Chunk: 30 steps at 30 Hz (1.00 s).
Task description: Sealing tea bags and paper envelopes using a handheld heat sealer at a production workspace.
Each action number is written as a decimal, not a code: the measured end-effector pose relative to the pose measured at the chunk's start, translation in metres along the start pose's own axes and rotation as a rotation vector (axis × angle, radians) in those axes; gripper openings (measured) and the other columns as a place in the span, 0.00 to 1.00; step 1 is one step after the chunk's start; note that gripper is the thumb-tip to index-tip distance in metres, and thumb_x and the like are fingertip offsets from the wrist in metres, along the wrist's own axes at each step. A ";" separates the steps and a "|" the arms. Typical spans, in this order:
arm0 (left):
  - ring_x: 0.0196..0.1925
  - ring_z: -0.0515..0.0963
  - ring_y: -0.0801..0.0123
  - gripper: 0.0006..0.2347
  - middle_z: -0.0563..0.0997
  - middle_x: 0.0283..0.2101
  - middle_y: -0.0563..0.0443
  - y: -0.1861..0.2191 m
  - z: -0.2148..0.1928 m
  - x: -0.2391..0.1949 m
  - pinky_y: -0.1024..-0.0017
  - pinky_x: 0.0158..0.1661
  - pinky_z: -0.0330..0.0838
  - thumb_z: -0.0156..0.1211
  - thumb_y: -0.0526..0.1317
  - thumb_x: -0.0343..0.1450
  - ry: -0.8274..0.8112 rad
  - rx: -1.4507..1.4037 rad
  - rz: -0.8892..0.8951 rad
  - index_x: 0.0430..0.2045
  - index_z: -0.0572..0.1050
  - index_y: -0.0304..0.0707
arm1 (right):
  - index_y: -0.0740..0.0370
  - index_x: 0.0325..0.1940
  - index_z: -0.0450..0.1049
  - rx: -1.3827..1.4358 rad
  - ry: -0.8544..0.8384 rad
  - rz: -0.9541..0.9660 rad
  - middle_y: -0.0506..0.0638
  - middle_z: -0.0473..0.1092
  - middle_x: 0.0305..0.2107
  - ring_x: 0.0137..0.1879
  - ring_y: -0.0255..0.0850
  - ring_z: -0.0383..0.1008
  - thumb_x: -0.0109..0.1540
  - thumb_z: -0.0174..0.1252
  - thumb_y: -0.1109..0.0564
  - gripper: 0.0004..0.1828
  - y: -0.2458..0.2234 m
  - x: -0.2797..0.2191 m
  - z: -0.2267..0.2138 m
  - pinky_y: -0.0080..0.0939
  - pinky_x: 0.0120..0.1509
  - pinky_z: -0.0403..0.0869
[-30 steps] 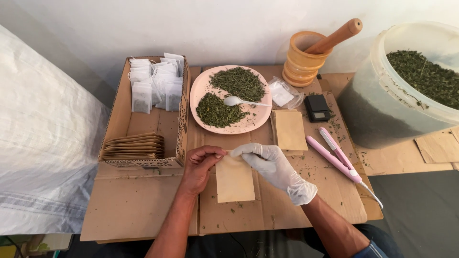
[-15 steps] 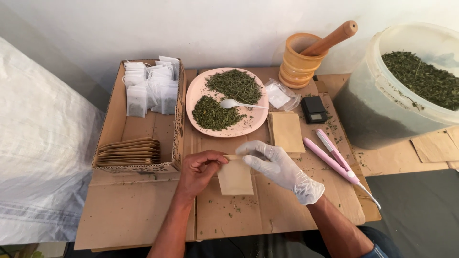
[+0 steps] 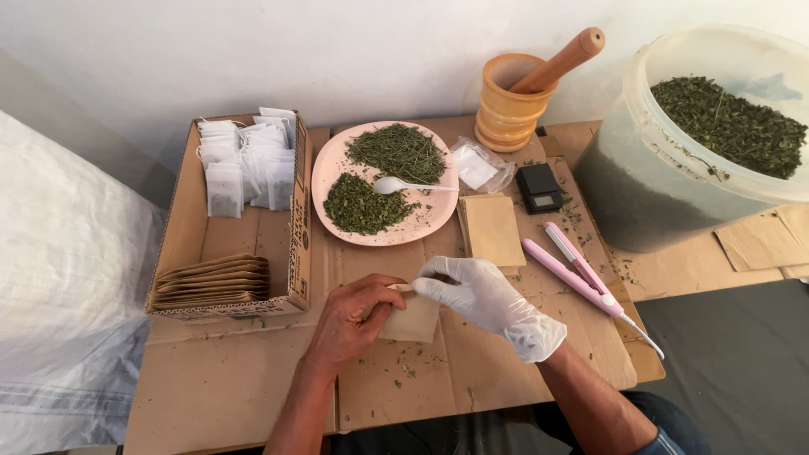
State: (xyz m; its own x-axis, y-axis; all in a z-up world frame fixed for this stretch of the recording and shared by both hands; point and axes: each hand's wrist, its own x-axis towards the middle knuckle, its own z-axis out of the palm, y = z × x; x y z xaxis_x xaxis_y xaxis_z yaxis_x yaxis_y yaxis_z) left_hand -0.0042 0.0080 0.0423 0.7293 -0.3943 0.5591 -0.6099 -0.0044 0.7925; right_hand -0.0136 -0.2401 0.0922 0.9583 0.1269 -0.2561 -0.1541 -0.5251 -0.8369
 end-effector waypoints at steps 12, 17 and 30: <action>0.52 0.86 0.65 0.11 0.94 0.41 0.40 0.021 -0.002 0.007 0.53 0.51 0.84 0.65 0.29 0.77 0.056 -0.098 -0.152 0.50 0.90 0.39 | 0.49 0.41 0.89 0.073 0.029 -0.082 0.47 0.82 0.30 0.40 0.38 0.80 0.64 0.75 0.47 0.07 -0.020 -0.012 -0.005 0.47 0.52 0.82; 0.43 0.86 0.74 0.12 0.91 0.36 0.48 0.015 -0.010 0.007 0.57 0.52 0.84 0.62 0.28 0.77 0.108 -0.100 -0.098 0.49 0.90 0.41 | 0.48 0.41 0.89 0.102 0.015 -0.067 0.47 0.82 0.30 0.41 0.39 0.80 0.68 0.69 0.40 0.13 -0.013 -0.008 -0.013 0.48 0.55 0.81; 0.51 0.92 0.41 0.11 0.93 0.46 0.34 0.035 -0.018 0.011 0.42 0.48 0.83 0.61 0.23 0.76 -0.013 -0.114 -0.026 0.36 0.88 0.38 | 0.52 0.35 0.88 0.082 -0.059 -0.176 0.49 0.83 0.25 0.36 0.38 0.80 0.68 0.71 0.45 0.12 -0.013 -0.010 -0.017 0.46 0.53 0.83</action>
State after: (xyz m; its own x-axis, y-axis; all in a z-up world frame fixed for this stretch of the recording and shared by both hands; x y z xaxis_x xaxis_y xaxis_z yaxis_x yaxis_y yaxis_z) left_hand -0.0122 0.0204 0.0803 0.7402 -0.4070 0.5352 -0.5510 0.0889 0.8298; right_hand -0.0174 -0.2492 0.1140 0.9567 0.2613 -0.1286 -0.0070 -0.4209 -0.9071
